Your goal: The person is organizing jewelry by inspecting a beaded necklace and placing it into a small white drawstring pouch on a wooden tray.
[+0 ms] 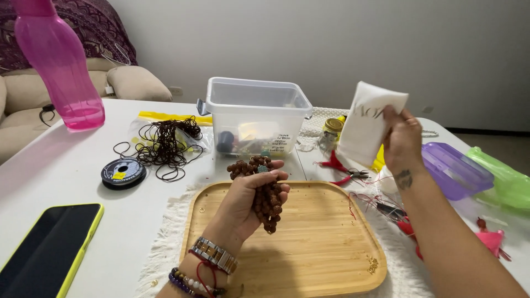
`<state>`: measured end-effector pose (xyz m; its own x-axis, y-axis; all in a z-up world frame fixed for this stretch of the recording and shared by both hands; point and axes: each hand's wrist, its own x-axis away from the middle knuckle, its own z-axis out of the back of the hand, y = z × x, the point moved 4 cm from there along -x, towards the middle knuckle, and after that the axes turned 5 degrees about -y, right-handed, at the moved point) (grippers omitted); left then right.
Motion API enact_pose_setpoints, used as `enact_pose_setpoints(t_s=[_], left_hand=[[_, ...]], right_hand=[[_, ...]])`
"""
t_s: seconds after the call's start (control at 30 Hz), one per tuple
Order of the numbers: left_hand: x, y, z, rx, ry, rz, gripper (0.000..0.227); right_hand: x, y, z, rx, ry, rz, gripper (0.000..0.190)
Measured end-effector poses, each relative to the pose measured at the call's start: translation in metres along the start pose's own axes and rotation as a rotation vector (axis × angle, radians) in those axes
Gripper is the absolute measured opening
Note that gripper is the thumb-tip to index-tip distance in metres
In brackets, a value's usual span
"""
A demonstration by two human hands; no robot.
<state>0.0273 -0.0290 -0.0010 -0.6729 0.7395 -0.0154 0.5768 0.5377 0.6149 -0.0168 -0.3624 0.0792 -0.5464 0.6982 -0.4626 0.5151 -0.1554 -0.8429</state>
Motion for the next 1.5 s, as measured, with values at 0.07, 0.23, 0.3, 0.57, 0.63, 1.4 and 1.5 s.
enact_pose_setpoints(t_s=[0.07, 0.23, 0.3, 0.57, 0.63, 1.4, 1.5], left_hand=[[0.001, -0.001, 0.0, -0.008, -0.006, -0.003, 0.039], [0.005, -0.002, -0.002, -0.044, -0.018, -0.004, 0.036], [0.005, -0.003, -0.001, -0.062, -0.002, -0.006, 0.037], [0.003, 0.02, -0.004, 0.004, -0.001, -0.056, 0.032], [0.003, 0.03, 0.0, 0.049, 0.004, -0.071, 0.029], [0.045, 0.023, -0.06, -1.117, 0.04, -0.353, 0.043], [0.032, 0.022, -0.052, -1.415, -0.04, -0.45, 0.054]], right_hand=[[0.026, -0.004, 0.001, 0.176, -0.083, -0.021, 0.003], [0.047, -0.032, 0.007, 0.313, -0.106, 0.049, 0.018], [0.067, -0.059, -0.014, 0.326, -0.14, 0.039, 0.013], [0.078, -0.079, -0.038, 0.212, -0.265, -0.124, 0.005], [0.093, -0.068, -0.051, 0.146, -0.317, -0.251, 0.011], [0.254, -0.074, -0.169, -0.621, -0.235, -1.088, 0.082], [0.26, -0.052, -0.154, -0.495, -0.271, -1.071, 0.085]])
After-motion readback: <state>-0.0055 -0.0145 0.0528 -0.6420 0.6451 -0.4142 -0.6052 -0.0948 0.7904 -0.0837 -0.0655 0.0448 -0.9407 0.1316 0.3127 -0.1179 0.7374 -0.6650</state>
